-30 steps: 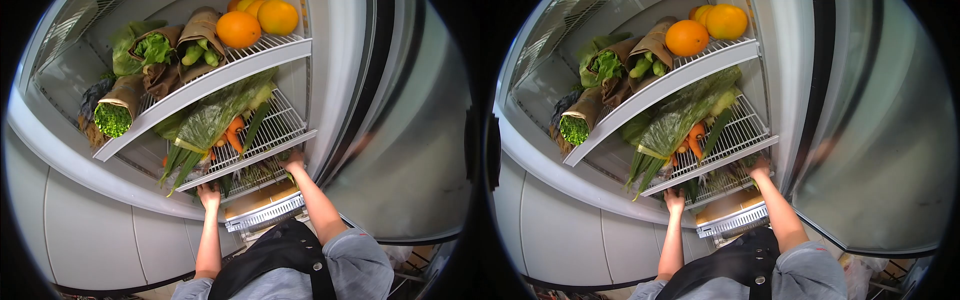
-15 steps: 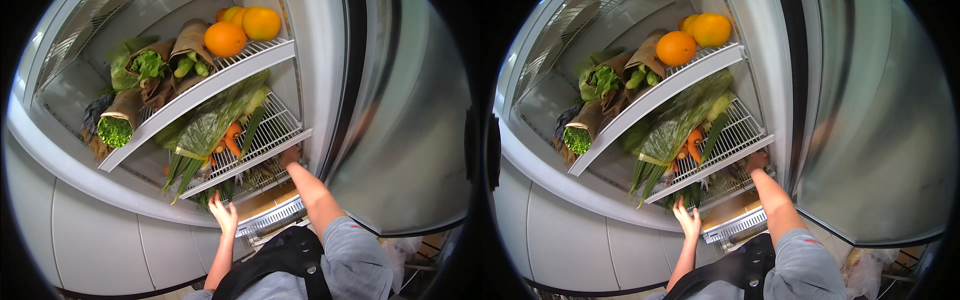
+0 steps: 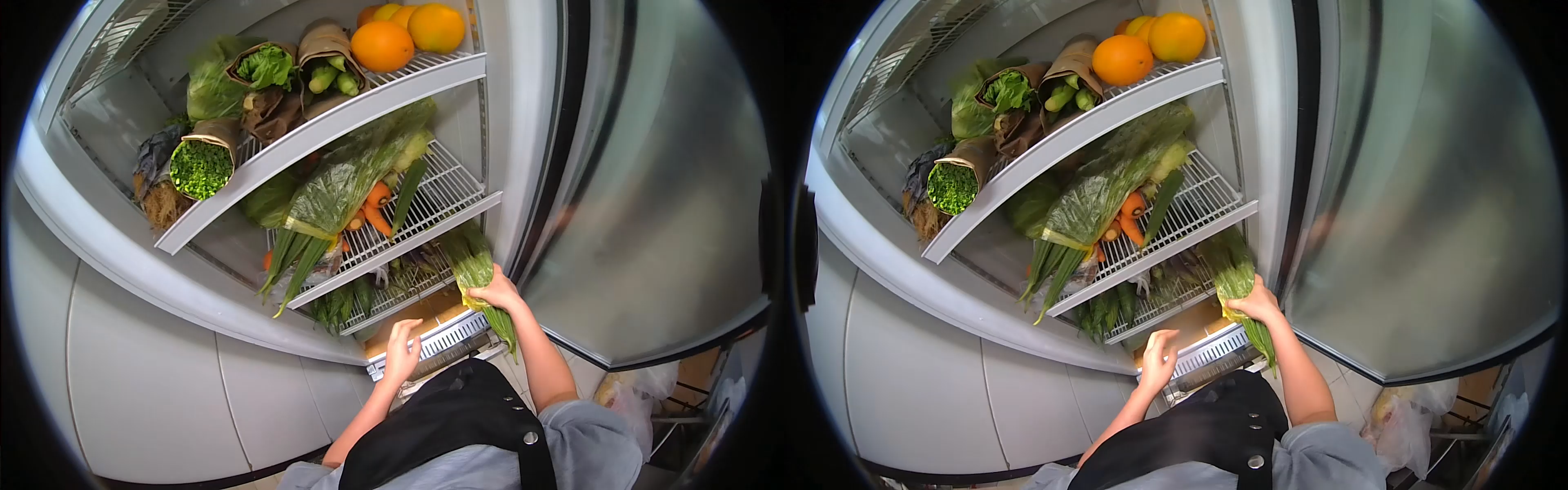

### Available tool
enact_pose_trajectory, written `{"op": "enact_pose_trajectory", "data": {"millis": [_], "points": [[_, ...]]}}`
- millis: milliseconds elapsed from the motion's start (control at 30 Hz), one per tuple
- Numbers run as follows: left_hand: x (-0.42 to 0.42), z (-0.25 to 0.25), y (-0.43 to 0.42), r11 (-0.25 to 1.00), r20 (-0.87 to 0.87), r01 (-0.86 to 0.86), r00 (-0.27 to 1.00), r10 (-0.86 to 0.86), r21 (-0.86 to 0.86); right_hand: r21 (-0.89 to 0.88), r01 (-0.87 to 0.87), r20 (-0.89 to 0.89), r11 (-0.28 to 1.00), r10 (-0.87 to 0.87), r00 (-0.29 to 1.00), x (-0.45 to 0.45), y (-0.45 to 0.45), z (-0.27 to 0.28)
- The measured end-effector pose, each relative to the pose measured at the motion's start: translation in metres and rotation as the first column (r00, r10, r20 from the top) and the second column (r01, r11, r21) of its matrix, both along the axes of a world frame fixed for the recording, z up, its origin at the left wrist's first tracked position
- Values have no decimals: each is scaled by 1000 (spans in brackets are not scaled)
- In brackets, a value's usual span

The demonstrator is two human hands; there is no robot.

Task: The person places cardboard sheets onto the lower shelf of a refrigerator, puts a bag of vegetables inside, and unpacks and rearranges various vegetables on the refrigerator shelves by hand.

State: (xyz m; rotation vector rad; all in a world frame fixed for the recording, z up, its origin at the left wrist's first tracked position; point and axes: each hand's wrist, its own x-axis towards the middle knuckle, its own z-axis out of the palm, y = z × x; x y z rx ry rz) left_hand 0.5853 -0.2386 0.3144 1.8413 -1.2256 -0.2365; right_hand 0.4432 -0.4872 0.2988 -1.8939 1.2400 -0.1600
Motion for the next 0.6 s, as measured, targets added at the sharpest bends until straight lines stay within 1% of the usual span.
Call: {"op": "enact_pose_trajectory", "data": {"millis": [33,67,100,167,200,233,267,300,333,367,433,467,500,533,567,600], "points": [[3,-4,-8,998,-40,59,998,-58,23,61,-11,221,998,-3,975,-11,4,-4],[3,-6,-15,992,-81,117,990,-113,46,237,-104,416,966,-4,909,-19,10,-4],[3,-7,-22,991,-82,127,989,-123,44,235,-94,415,967,-13,910,-29,18,-5],[0,-11,-39,975,-402,180,909,-113,134,483,-152,532,862,-152,833,-50,40,13],[10,-45,-48,948,-553,291,815,-173,132,543,-157,524,825,-187,831,-61,48,14],[6,-45,-54,947,-555,294,813,-178,126,539,-153,522,828,-186,833,-72,57,15],[0,-41,-62,934,-728,328,674,-125,143,538,-158,533,828,-189,825,-83,66,15],[-7,-37,-69,918,-864,366,501,-55,153,539,-164,543,826,-192,818,-96,77,16],[-11,-41,-74,877,-887,460,451,-97,138,540,-162,536,826,-189,822,-109,87,15],[-21,-24,-73,881,-890,455,446,-96,133,499,-169,537,850,-150,830,-121,95,16],[-37,7,-70,810,-943,586,255,-216,-27,396,-193,541,898,-59,839,-135,114,34],[-44,-5,-71,811,-958,581,188,-215,-68,335,-207,543,919,-8,840,-141,123,49],[-52,-21,-68,814,-969,570,120,-217,-112,325,-213,530,921,9,848,-148,130,54],[-62,-21,-59,838,-956,524,135,-261,-155,314,-215,517,925,24,856,-156,135,61],[-66,-8,-49,827,-941,523,125,-314,-206,304,-243,512,921,57,857,-161,140,75],[-67,4,-41,813,-907,530,173,-384,-243,308,-255,513,917,66,856,-167,145,91]]}}
